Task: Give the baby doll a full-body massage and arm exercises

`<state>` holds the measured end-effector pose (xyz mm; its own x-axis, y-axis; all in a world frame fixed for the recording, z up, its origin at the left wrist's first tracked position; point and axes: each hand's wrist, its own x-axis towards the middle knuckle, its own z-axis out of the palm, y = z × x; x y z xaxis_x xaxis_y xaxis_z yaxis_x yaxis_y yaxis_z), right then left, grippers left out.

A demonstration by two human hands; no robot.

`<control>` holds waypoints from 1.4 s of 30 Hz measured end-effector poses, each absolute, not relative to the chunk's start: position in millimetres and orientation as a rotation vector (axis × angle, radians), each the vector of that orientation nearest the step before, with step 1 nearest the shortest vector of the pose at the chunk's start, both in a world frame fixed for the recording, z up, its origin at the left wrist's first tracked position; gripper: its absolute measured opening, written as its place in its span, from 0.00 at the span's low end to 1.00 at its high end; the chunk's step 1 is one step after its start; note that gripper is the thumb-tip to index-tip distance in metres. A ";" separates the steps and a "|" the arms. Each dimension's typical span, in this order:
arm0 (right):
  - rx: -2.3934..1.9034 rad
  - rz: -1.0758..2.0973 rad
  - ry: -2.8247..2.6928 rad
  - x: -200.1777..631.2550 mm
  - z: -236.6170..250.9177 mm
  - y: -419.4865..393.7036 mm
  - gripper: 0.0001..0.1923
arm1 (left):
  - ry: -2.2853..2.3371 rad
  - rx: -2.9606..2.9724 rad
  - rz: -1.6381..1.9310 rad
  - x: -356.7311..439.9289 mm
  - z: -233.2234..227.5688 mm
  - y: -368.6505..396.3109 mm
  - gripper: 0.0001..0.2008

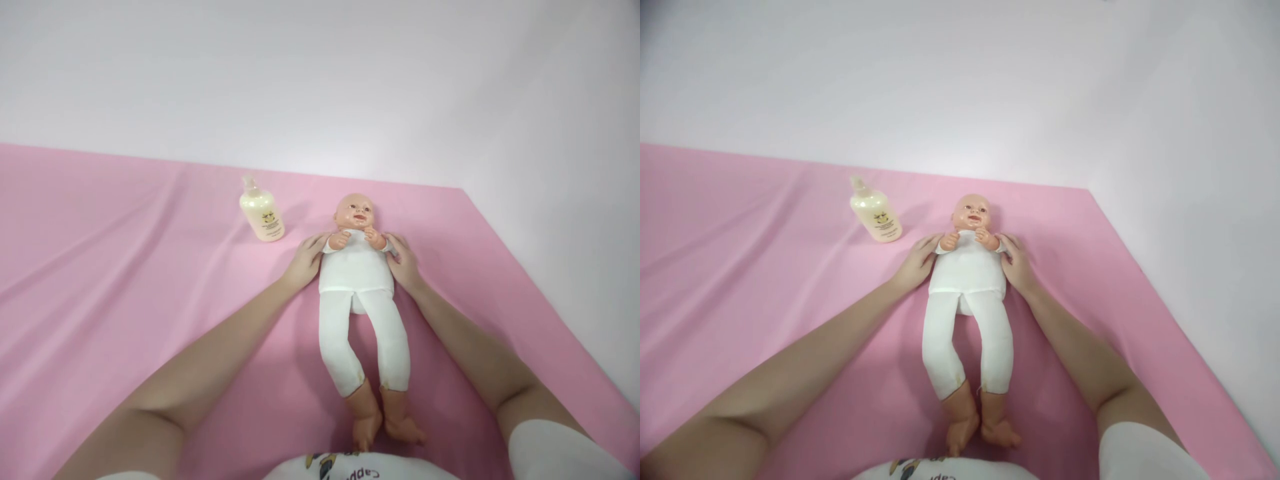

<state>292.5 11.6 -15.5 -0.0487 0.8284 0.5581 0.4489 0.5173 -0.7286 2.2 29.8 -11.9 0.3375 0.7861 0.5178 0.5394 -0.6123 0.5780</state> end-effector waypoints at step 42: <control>-1.090 0.786 -0.870 299.3 -21.4 27.5 0.44 | 1.201 1.346 1.588 -6.9 -41.3 51.9 0.26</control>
